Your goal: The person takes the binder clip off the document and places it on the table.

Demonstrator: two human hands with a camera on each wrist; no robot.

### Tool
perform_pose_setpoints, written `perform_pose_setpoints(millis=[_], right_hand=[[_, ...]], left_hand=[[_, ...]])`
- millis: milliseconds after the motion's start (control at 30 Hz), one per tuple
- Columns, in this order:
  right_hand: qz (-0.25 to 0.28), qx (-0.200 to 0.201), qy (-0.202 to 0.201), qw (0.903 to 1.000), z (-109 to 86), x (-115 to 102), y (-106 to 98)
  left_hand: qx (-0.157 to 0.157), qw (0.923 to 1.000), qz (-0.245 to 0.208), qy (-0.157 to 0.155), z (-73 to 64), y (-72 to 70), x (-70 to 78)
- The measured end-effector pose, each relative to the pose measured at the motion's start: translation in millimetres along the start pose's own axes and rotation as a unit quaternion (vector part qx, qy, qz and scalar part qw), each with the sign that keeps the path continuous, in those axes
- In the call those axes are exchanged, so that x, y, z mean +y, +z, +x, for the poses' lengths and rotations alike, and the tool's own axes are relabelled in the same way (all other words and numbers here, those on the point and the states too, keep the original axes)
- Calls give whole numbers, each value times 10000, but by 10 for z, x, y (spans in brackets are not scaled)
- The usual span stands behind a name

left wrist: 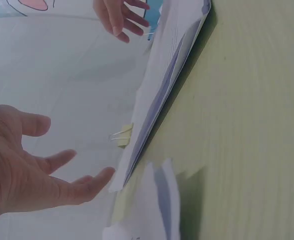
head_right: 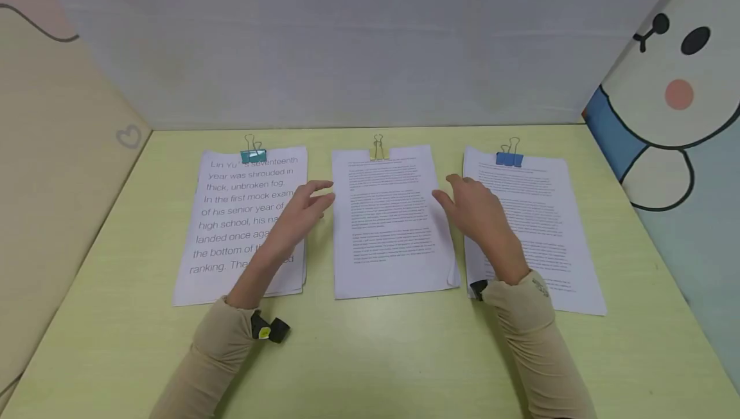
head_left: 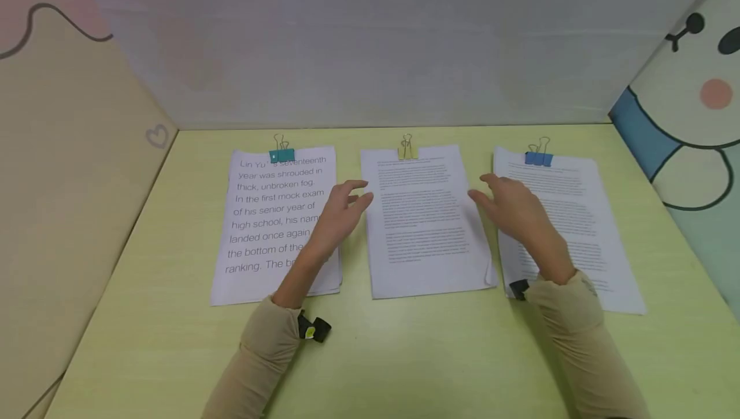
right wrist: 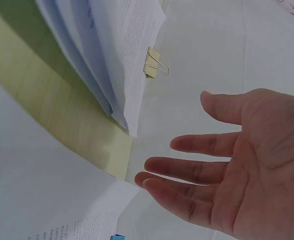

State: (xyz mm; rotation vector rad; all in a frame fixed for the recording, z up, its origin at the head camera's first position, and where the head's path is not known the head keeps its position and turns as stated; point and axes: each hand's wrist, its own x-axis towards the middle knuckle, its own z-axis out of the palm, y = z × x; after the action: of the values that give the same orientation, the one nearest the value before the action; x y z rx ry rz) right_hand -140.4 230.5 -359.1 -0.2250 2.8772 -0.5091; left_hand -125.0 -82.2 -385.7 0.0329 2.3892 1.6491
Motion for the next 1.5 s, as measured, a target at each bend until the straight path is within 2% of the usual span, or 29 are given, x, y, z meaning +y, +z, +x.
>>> perform_pose_setpoints(millis=[167,367,633,733,867,967,1133,1300,1433,1500], right_hand=[[167,-399,11,9991,24,-9,41],[195,-800,-165,9965,53,3,108],[88,-726,-540,9959,74,37,179],[113,-742,-526,9958,71,25,187],[108,-710,-584,9957,61,11,193],[87,-633,-716,9954,45,8,192],[162,-615,-773,9950,22,2,175],[262,-566,-822,9947,30,3,179],[345,-534,-928,9937,33,-7,184],[373,-538,-995,9929,28,-18,181]], left_hand=[[42,9981,-517,-344,9,82,-4],[98,9969,-490,-606,20,154,-28],[420,9887,-1002,-1035,57,184,-70],[466,9814,-1398,-1227,62,173,-83],[477,9652,-2194,-1338,71,157,-106],[426,9544,-2598,-1408,80,158,-121],[339,9443,-2846,-1616,84,153,-114],[8,9394,-2917,-1801,91,153,-107],[-456,9365,-2989,-1774,99,194,-113],[-609,9386,-2942,-1699,99,216,-122]])
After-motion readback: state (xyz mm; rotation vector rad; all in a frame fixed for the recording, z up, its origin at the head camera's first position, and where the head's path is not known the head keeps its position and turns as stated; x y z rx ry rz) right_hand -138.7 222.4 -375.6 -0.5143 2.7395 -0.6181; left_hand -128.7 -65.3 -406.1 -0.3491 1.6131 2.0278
